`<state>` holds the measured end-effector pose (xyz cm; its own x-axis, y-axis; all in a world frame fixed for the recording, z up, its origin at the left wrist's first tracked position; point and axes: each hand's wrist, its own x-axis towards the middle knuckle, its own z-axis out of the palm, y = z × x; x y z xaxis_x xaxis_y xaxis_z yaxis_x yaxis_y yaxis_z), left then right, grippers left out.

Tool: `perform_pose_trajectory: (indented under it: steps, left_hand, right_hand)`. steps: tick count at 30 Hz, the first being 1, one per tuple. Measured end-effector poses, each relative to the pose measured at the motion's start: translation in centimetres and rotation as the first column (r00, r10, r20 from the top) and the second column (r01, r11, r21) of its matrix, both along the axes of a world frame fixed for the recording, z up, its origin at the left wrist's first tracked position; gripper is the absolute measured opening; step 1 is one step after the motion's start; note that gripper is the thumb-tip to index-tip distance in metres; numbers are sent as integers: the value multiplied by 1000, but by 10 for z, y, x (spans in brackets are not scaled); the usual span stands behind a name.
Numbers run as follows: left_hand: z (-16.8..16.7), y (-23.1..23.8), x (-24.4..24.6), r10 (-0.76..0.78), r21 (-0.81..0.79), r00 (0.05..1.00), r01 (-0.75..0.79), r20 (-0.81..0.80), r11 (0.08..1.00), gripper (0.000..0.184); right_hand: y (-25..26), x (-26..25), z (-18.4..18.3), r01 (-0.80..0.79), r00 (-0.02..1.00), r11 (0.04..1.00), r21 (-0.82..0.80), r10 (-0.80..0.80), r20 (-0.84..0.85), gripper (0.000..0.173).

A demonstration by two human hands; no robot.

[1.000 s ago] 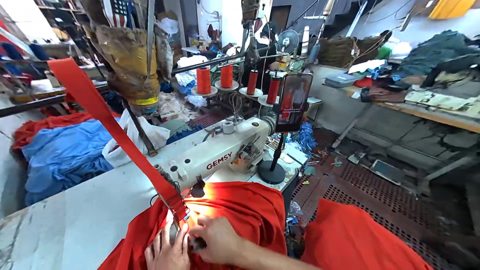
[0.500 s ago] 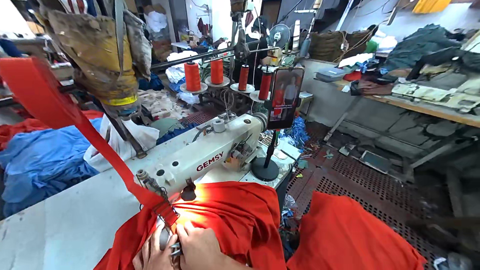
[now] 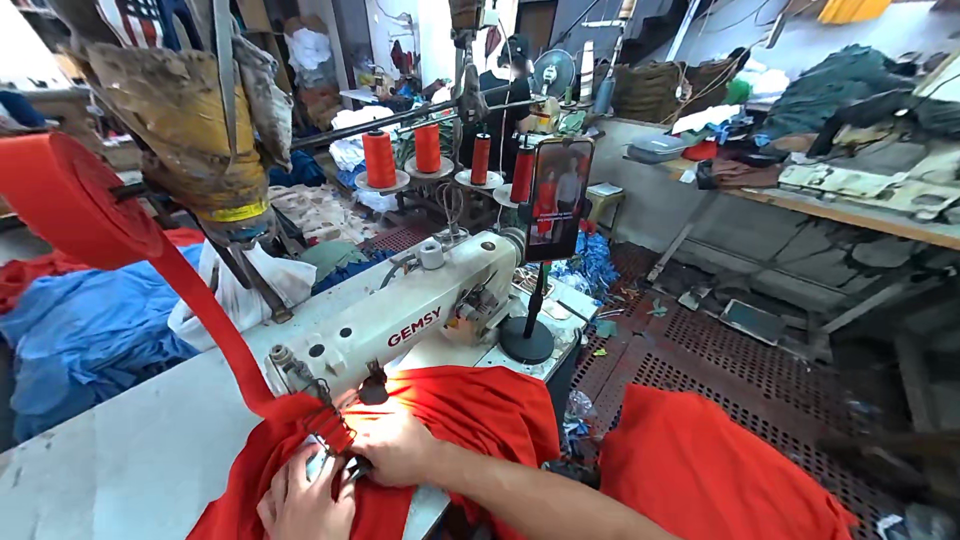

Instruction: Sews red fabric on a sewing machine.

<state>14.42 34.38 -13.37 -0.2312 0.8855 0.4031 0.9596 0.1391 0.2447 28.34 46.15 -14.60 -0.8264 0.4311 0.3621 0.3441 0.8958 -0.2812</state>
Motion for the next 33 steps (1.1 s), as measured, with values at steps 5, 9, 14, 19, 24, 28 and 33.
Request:
perform_pose_trajectory:
  steps: [5,9,14,19,24,28,33]
  left_hand:
    - [12,7,29,271,-160,961,-258,63,953,33]
    - [-7,7,20,264,-41,965,-264,4,964,31]
    - [-12,7,18,208,17,975,-207,-83,978,30]
    - [-7,7,3,92,30,992,-90,-83,996,24]
    - [-11,22,-55,-203,20,979,204,-27,979,35]
    - [-11,49,-93,-301,73,948,309,-106,948,41]
    - [9,42,-69,-127,131,989,136,-70,982,26]
  right_hand:
    - [-2,7,7,-9,997,999,-52,13,70,27]
    - [-4,14,3,-50,999,998,-49,49,-22,30]
    - [-12,15,5,58,997,997,-53,-56,49,32]
    - [-16,9,5,112,992,993,-47,-109,66,29]
    - [-39,-9,17,218,964,976,-27,-211,164,20]
    - [-47,-20,23,271,950,962,-24,-263,167,22]
    - [-49,-13,23,262,959,959,-108,-246,144,18]
